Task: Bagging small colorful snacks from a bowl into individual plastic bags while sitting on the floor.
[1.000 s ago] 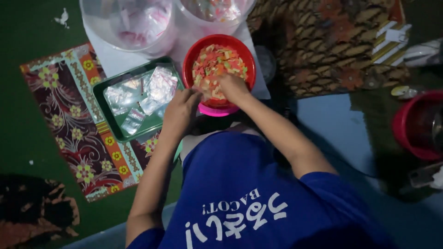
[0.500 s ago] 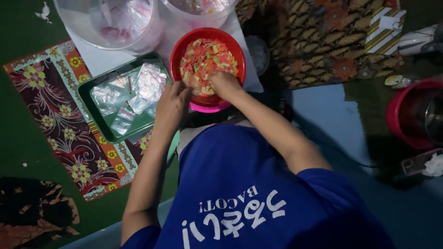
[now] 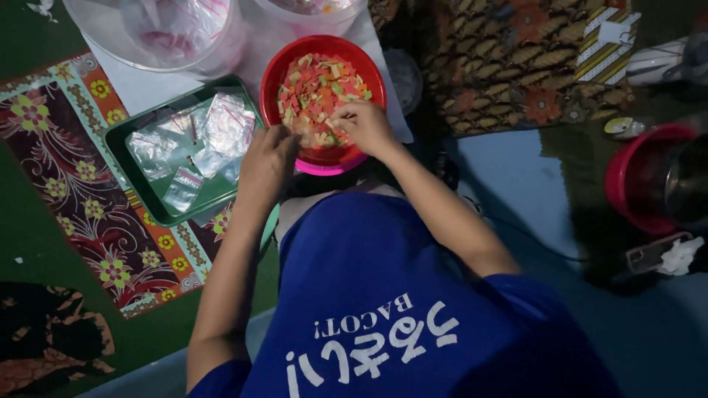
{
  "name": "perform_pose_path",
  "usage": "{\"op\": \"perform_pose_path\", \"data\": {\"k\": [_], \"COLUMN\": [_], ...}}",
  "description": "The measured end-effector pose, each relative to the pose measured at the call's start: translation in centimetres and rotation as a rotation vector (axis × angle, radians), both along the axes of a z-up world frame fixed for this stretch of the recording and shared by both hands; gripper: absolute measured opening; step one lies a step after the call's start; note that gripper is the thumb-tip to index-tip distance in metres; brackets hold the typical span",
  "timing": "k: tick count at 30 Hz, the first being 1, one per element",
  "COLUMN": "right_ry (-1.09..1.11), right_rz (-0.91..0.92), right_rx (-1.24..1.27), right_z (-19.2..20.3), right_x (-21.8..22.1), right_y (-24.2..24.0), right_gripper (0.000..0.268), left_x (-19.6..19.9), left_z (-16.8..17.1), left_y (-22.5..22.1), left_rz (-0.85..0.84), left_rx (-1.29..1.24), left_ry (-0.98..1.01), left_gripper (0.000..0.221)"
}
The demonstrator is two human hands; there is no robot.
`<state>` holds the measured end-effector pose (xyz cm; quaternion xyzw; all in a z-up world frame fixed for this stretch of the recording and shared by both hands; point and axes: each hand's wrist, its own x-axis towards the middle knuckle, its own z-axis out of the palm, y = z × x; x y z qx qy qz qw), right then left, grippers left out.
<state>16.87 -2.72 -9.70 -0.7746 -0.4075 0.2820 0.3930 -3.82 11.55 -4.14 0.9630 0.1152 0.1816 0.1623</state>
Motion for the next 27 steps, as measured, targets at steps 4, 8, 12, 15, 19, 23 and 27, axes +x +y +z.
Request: {"op": "perform_pose_path", "data": {"k": [4,8,12,15,19,23,27], "right_ry": [0.436,0.598,0.648,0.737,0.958,1.357,1.629], "right_rz": [-0.174,-0.213,-0.225,-0.26,-0.275,-0.408,-0.514], "right_rx": [0.083,0.173,0.22,0.237,0.229,0.226,0.24], "right_z": [0.2,0.2,-0.6,0.9,3.9,5.6,6.7], "right_x": [-0.1,-0.2,-0.4,-0.5,-0.3,-0.1,0.0], "right_y": [-1.0,-1.7,-2.3,-2.0,-1.7,-1.6,-1.4], "right_gripper": [0.017,0.023,0.023,0.023,0.023,0.024,0.017], "left_x": [0.4,0.8,1.1,1.4,1.7,1.7,1.6], "left_z": [0.3,0.6,0.2,0.2,-0.2,-0.4,-0.9], "left_y": [-0.3,-0.5,-0.6,-0.6,-0.7,-0.9,-0.9], "left_rz": [-0.014,-0.041,-0.054,-0.059,-0.056,-0.041,-0.014], "left_rx": [-0.022,-0.011,-0.018,-0.02,-0.064,-0.12,-0.152], "left_ry": [-0.016,-0.025,-0.01,0.003,0.043,0.053,0.064], "left_gripper": [0.013,0.014,0.015,0.02,0.02,0.024,0.027]}}
